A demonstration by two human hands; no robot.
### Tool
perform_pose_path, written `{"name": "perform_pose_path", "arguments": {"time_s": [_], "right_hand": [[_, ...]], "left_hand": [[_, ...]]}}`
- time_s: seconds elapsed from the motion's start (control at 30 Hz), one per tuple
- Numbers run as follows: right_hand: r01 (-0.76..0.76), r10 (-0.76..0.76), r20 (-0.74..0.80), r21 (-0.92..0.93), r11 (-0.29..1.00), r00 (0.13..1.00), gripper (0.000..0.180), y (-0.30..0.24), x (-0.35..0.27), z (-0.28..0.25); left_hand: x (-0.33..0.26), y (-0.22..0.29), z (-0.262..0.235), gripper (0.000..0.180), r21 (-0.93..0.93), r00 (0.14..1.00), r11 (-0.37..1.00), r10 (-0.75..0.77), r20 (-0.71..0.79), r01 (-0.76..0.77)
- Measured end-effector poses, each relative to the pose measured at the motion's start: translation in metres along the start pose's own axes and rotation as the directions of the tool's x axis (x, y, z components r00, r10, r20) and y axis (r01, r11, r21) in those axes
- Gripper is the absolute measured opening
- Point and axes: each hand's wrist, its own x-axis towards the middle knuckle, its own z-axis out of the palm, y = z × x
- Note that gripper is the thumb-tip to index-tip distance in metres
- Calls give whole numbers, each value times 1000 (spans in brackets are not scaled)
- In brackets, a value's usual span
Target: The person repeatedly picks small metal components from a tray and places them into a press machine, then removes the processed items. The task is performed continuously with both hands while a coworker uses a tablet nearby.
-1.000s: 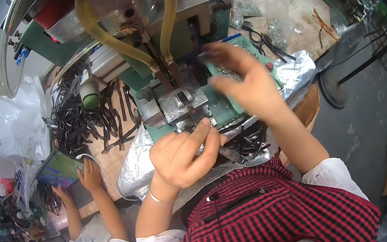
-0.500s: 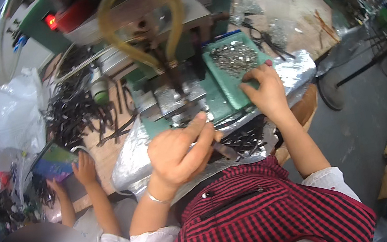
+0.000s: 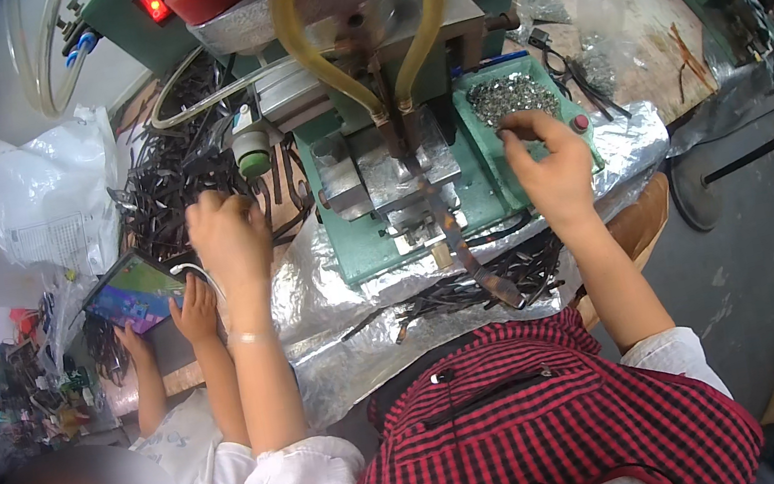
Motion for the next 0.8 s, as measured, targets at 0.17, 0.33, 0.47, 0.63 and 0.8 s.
{"name": "perform_pose_path", "arguments": {"time_s": [0.17, 0.33, 0.47, 0.63, 0.8], "right_hand": [[-103, 103, 14, 5, 995, 995, 16, 13, -8, -4], [-94, 82, -168, -65, 993, 982, 16, 49, -38, -50], [-147, 146, -164, 8, 989, 976, 15, 48, -44, -65], [40, -46, 24, 231, 972, 999, 13, -29, -10, -28], [194, -211, 4, 367, 910, 978, 18, -68, 14, 36]], "left_hand": [[-4, -3, 78, 16, 303, 983, 951, -115, 140, 68], [-10, -18, 52, 17, 56, 986, 986, -159, 58, 156], [-28, -32, 7, 23, -185, 918, 921, -290, 269, 344], [-29, -12, 32, 23, -237, 936, 928, -219, 277, 287], [-22, -9, 61, 19, -470, 945, 822, -312, 99, 321]]}}
